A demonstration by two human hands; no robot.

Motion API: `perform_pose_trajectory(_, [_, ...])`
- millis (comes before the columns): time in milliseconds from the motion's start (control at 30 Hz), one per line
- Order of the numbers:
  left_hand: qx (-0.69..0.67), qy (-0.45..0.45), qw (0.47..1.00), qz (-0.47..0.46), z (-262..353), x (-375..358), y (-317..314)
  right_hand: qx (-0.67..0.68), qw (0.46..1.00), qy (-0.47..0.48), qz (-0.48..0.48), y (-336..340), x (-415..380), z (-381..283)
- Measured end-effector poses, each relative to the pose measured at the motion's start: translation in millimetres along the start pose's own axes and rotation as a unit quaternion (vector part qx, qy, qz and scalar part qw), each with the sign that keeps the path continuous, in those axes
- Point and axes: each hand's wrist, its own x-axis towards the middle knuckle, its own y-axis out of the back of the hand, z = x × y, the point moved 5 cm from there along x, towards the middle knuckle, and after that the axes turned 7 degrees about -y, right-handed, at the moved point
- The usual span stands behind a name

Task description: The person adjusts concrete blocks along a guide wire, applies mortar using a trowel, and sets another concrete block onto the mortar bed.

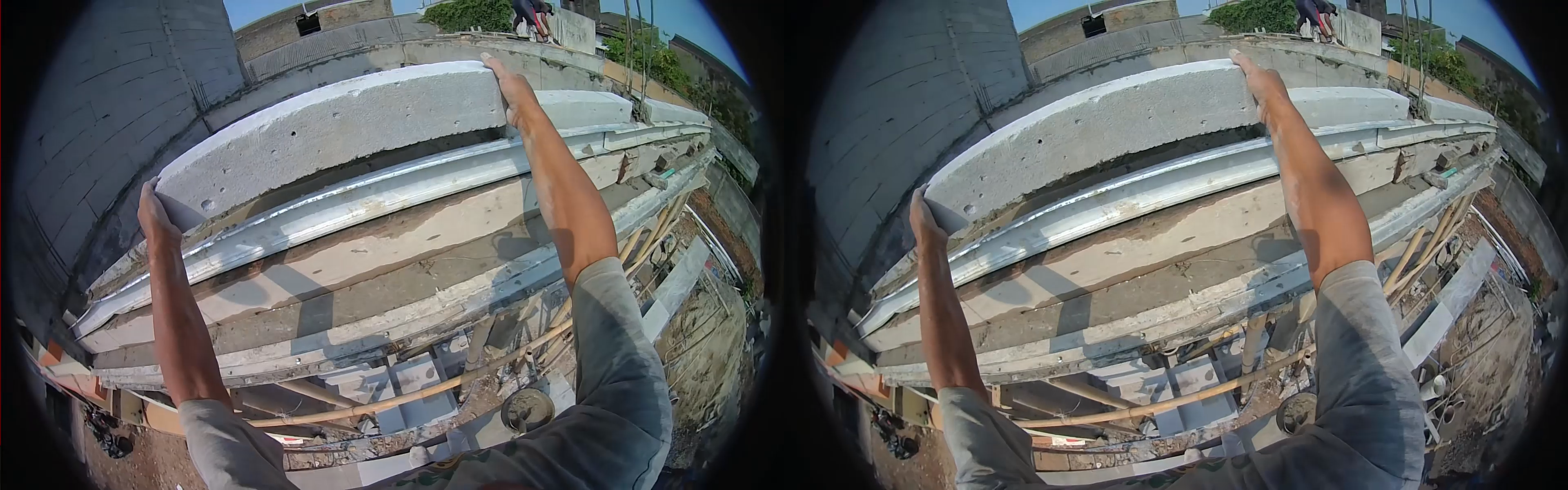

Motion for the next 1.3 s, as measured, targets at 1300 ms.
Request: perform_pose_trajectory(1300, [0.014, 0.112, 0.968, -0.223, -124.3, -0.8, -32.7, -0.579, 0.749, 0.289, 0.14, 36.6, -39.9, 42.4])
